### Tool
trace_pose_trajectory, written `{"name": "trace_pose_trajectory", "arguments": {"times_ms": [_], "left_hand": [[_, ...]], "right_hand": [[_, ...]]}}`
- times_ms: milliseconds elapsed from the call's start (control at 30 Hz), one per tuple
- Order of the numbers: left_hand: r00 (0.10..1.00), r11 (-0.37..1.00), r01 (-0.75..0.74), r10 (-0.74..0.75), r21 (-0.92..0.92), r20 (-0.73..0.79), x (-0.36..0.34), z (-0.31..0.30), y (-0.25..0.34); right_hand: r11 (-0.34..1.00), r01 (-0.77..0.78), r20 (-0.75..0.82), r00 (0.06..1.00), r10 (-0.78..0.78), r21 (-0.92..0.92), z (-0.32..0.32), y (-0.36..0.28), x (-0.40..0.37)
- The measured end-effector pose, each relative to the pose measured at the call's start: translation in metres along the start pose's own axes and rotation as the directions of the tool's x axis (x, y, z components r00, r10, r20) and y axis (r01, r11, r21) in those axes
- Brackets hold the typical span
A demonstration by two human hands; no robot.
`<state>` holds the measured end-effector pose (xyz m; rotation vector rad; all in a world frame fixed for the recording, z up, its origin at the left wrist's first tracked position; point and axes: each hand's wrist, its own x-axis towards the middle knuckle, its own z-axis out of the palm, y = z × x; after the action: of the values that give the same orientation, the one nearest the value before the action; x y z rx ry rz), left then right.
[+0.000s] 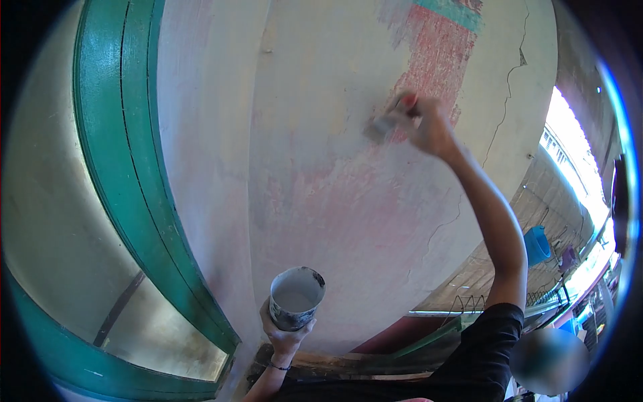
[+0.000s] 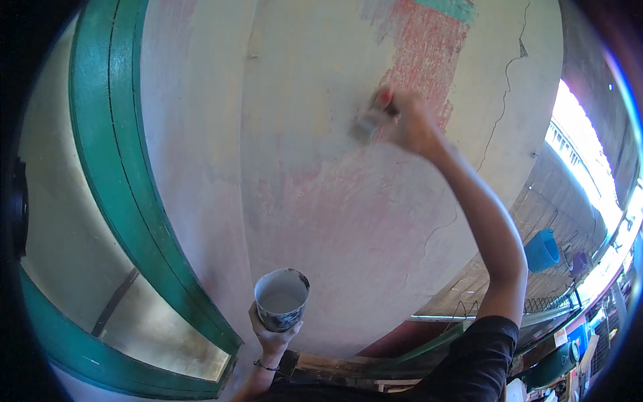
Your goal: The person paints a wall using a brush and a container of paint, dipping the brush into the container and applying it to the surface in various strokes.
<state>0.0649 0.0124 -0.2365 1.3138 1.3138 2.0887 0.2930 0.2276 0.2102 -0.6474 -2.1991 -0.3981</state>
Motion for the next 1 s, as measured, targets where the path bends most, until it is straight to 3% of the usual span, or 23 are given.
{"name": "trace_pose_trajectory", "arguments": {"times_ms": [100,167,233,333,367,467,500,533,567,600,633,700,767,867,967,1000], "left_hand": [[1.000,1.000,0.004,-0.004,-0.024,-0.003,0.001,0.000,-0.005],[1.000,1.000,0.018,-0.018,0.004,0.008,0.000,-0.001,-0.002],[1.000,1.000,0.023,-0.023,0.011,0.010,0.001,-0.004,-0.001],[1.000,1.000,0.016,-0.016,0.016,-0.004,-0.002,-0.002,-0.005],[1.000,1.000,0.006,-0.006,0.020,-0.011,-0.001,-0.003,-0.007],[1.000,0.999,0.004,-0.004,0.041,-0.001,0.002,-0.004,0.000],[1.000,0.999,-0.007,0.008,0.053,-0.007,0.003,-0.005,0.000],[1.000,0.998,-0.021,0.022,0.063,-0.012,0.003,-0.005,-0.001],[0.999,0.997,-0.038,0.040,0.067,-0.021,0.004,-0.003,-0.002],[0.999,0.998,-0.030,0.031,0.049,-0.030,0.004,-0.001,0.000],[0.999,0.999,-0.024,0.025,0.029,-0.038,0.004,0.000,0.003],[0.999,1.000,-0.020,0.021,0.005,-0.049,0.005,0.005,0.001],[0.999,1.000,-0.016,0.016,0.011,-0.045,0.003,0.004,-0.003],[1.000,1.000,-0.019,0.019,-0.014,-0.012,0.004,0.005,-0.001],[1.000,0.999,0.015,-0.016,-0.038,-0.021,0.001,0.006,-0.004],[1.000,0.999,0.010,-0.010,-0.042,-0.018,0.002,0.006,-0.004]], "right_hand": [[0.999,0.042,-0.200,0.979,-0.037,0.019,-0.028,0.034,0.050],[0.995,0.039,-0.220,0.974,-0.058,-0.090,-0.058,0.042,0.082],[0.977,-0.002,-0.340,0.938,-0.073,-0.214,-0.077,0.030,0.104],[0.914,0.101,-0.570,0.753,-0.329,-0.393,-0.098,0.032,0.126],[0.822,0.350,-0.527,0.639,-0.560,-0.449,-0.101,0.019,0.128],[0.800,0.335,-0.387,0.739,-0.551,-0.498,-0.095,0.050,0.115],[0.764,0.436,-0.308,0.731,-0.609,-0.475,-0.085,0.042,0.107],[0.741,0.346,-0.148,0.847,-0.511,-0.575,-0.072,0.059,0.087],[0.662,0.384,-0.067,0.833,-0.549,-0.644,-0.050,0.052,0.066],[0.665,0.382,-0.102,0.817,-0.568,-0.642,-0.031,0.042,0.045],[0.754,0.318,0.014,0.925,-0.380,-0.574,-0.020,0.026,0.020],[0.697,0.457,0.082,0.862,-0.500,-0.552,0.009,0.011,-0.017],[0.735,0.478,0.207,0.877,-0.434,-0.482,0.029,-0.013,-0.043],[0.903,0.345,0.370,0.898,-0.238,-0.257,0.002,-0.051,-0.029],[0.992,0.103,0.147,0.985,-0.091,-0.070,-0.028,-0.036,0.017],[0.993,0.068,0.076,0.995,-0.061,-0.101,-0.040,-0.030,0.038]]}}
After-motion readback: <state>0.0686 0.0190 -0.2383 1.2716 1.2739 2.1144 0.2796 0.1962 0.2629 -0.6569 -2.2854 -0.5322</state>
